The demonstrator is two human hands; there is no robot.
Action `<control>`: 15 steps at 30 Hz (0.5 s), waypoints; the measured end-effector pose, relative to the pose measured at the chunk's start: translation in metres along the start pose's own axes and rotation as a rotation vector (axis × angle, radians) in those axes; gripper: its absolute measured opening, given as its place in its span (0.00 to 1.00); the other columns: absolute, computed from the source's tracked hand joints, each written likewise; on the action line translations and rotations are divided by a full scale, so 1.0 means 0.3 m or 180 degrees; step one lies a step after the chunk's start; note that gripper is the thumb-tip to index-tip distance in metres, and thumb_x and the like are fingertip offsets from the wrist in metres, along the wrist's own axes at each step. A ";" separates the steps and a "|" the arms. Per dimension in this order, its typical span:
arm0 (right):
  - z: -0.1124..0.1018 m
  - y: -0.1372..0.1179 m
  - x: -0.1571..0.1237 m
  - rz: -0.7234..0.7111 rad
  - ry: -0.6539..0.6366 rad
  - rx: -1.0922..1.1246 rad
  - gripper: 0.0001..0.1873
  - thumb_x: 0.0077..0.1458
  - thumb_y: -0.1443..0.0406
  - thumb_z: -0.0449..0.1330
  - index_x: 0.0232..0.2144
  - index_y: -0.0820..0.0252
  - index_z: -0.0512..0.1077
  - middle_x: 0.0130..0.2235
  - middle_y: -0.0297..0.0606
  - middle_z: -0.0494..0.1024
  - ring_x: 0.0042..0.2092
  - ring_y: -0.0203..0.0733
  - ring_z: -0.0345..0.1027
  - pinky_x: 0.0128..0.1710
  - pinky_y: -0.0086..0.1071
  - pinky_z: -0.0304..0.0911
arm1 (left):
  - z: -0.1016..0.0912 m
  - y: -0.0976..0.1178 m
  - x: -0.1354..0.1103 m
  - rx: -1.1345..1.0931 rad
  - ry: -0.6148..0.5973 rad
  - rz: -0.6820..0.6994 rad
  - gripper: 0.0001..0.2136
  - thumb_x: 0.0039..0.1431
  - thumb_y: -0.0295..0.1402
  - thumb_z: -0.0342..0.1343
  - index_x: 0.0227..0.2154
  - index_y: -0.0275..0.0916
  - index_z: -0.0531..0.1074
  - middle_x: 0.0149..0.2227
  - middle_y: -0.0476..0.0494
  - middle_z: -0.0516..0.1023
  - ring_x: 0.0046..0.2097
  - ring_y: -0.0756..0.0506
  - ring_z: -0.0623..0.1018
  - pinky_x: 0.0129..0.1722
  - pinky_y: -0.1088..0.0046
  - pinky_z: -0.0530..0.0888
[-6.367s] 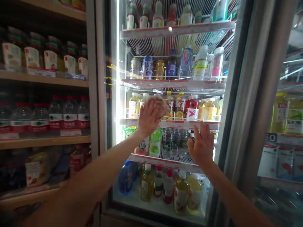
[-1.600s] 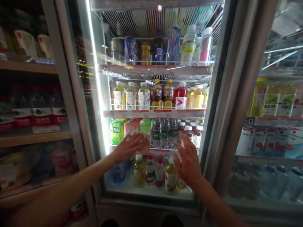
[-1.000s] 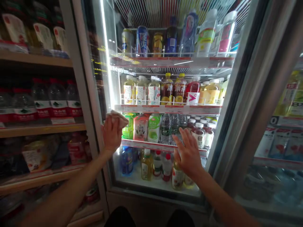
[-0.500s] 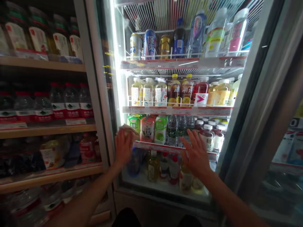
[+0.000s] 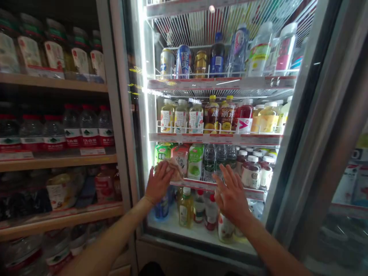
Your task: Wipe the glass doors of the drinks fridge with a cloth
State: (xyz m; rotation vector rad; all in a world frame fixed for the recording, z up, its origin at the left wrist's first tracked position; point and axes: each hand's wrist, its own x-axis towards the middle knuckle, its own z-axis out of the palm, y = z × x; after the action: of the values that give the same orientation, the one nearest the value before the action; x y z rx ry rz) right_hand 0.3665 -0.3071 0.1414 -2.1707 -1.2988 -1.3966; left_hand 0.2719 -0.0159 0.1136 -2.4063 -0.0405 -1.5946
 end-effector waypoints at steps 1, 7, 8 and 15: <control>0.005 -0.007 -0.003 0.0004 -0.0017 0.0018 0.21 0.55 0.67 0.49 0.51 0.61 0.65 0.64 0.45 0.49 0.65 0.54 0.39 0.59 0.54 0.48 | -0.001 0.005 0.036 0.0032 0.0182 -0.0398 0.21 0.59 0.30 0.46 0.57 0.44 0.60 0.63 0.36 0.54 0.65 0.38 0.51 0.59 0.50 0.54; 0.012 -0.024 0.011 0.0056 0.0160 0.0264 0.27 0.55 0.68 0.50 0.57 0.58 0.58 0.64 0.45 0.51 0.65 0.53 0.41 0.59 0.56 0.48 | 0.009 0.098 0.209 -0.0110 0.0289 0.0489 0.22 0.59 0.32 0.47 0.57 0.43 0.59 0.64 0.40 0.52 0.66 0.40 0.48 0.61 0.54 0.50; 0.009 -0.029 0.025 -0.0032 0.0240 0.0368 0.28 0.55 0.69 0.49 0.59 0.58 0.56 0.64 0.45 0.52 0.65 0.52 0.42 0.58 0.56 0.49 | 0.015 0.128 0.219 -0.0117 0.0141 0.0958 0.22 0.59 0.32 0.48 0.56 0.46 0.60 0.63 0.44 0.55 0.65 0.42 0.49 0.62 0.55 0.48; 0.054 -0.089 0.165 -0.0819 0.0632 0.1080 0.31 0.52 0.75 0.46 0.60 0.62 0.53 0.59 0.48 0.60 0.64 0.44 0.45 0.57 0.45 0.57 | -0.013 0.171 0.321 -0.0153 0.0184 0.1337 0.22 0.60 0.38 0.46 0.56 0.39 0.60 0.61 0.41 0.60 0.65 0.44 0.52 0.63 0.58 0.44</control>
State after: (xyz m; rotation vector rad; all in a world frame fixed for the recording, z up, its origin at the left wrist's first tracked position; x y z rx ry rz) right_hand 0.3624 -0.2551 0.1679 -1.6495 -1.6418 -1.3223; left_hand 0.3153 -0.0776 0.1926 -2.2092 0.4855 -1.4750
